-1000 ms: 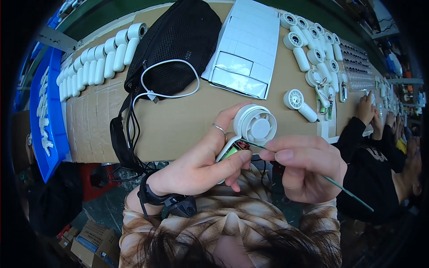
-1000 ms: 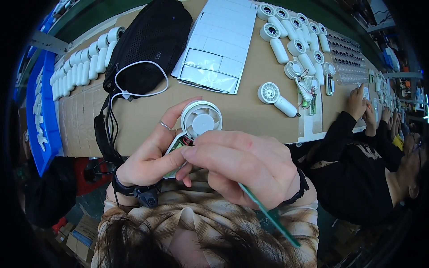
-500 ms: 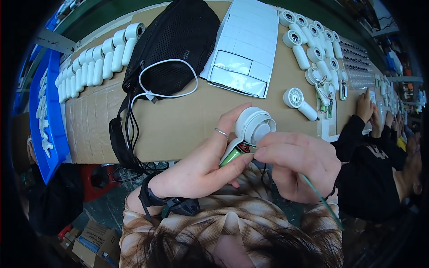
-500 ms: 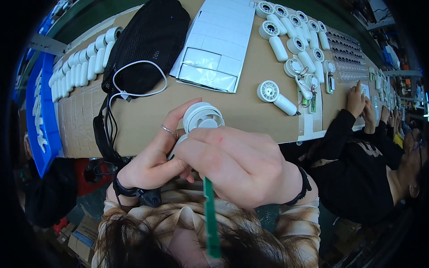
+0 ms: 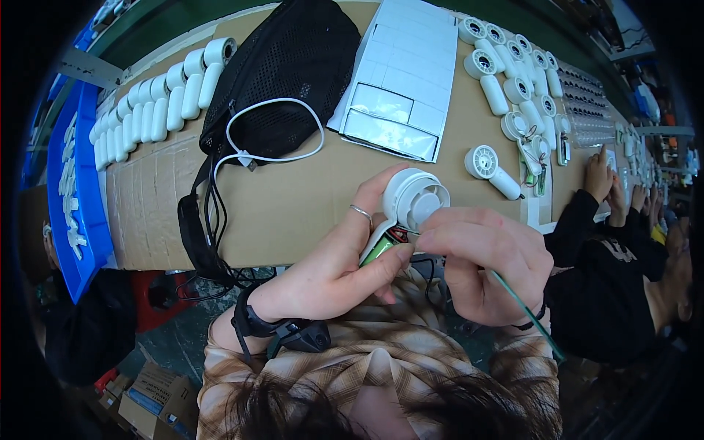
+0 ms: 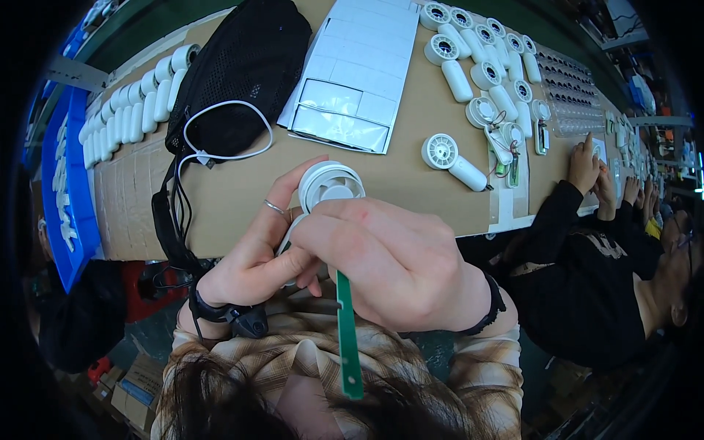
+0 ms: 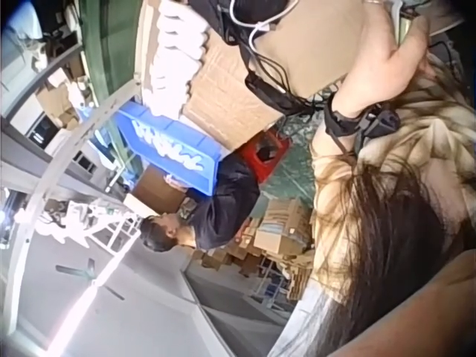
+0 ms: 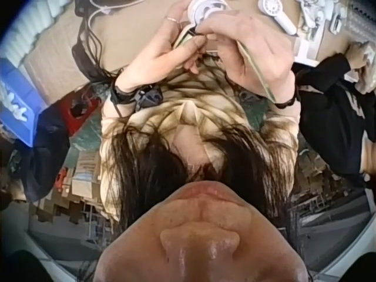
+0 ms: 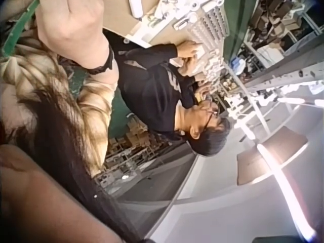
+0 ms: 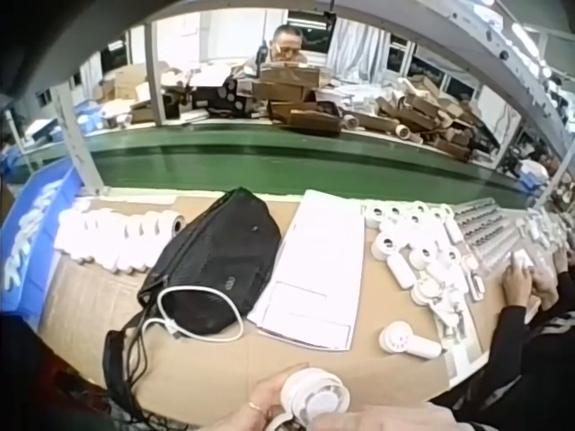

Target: Assembling small electronic components into circular plastic housings at a factory workbench.

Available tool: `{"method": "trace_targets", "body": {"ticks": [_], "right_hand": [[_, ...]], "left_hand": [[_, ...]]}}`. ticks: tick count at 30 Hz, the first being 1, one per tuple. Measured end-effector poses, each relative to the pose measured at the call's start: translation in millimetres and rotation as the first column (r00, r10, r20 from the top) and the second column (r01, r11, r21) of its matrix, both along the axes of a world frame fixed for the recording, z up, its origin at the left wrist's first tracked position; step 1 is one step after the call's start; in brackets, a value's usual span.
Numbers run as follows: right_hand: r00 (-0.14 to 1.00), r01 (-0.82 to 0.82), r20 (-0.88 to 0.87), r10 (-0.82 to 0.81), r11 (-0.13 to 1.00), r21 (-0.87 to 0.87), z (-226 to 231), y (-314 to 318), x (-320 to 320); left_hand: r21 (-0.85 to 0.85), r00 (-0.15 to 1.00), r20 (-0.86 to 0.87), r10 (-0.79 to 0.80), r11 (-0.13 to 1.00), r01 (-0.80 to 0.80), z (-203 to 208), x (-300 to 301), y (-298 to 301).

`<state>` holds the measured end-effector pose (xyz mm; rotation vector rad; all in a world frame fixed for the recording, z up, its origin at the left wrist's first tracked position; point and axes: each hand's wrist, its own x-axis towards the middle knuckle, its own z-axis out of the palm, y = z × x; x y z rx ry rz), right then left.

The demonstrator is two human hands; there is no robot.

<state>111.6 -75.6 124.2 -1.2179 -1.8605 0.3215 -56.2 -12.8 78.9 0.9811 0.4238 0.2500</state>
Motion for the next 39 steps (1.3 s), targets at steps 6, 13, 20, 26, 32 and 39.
{"method": "trace_targets", "body": {"ticks": [6,13,20,26,32,39], "right_hand": [[0.998,0.059,-0.008,-0.059,0.998,-0.002,-4,2,-4],[0.999,0.051,-0.001,-0.052,0.997,-0.061,-7,2,-2],[0.997,0.076,0.019,-0.076,0.997,0.014,-11,-2,-4],[1.000,0.018,0.013,-0.018,1.000,-0.009,-6,-4,2],[1.000,-0.002,-0.013,0.003,1.000,0.010,-3,-13,9],[0.954,0.164,-0.278,-0.110,0.970,0.179,-21,-28,27]], "left_hand": [[0.064,1.000,0.013,0.002,0.998,-0.003,-4,2,1],[0.075,0.999,0.044,-0.005,0.997,0.001,-15,4,3],[0.038,0.991,0.130,0.006,0.999,-0.011,-20,7,6],[-0.062,0.996,0.085,-0.012,0.998,0.017,-17,8,9],[-0.068,0.996,0.091,-0.023,0.997,0.029,-15,7,10],[-0.161,0.993,0.119,-0.010,0.987,0.029,-14,6,12]]}}
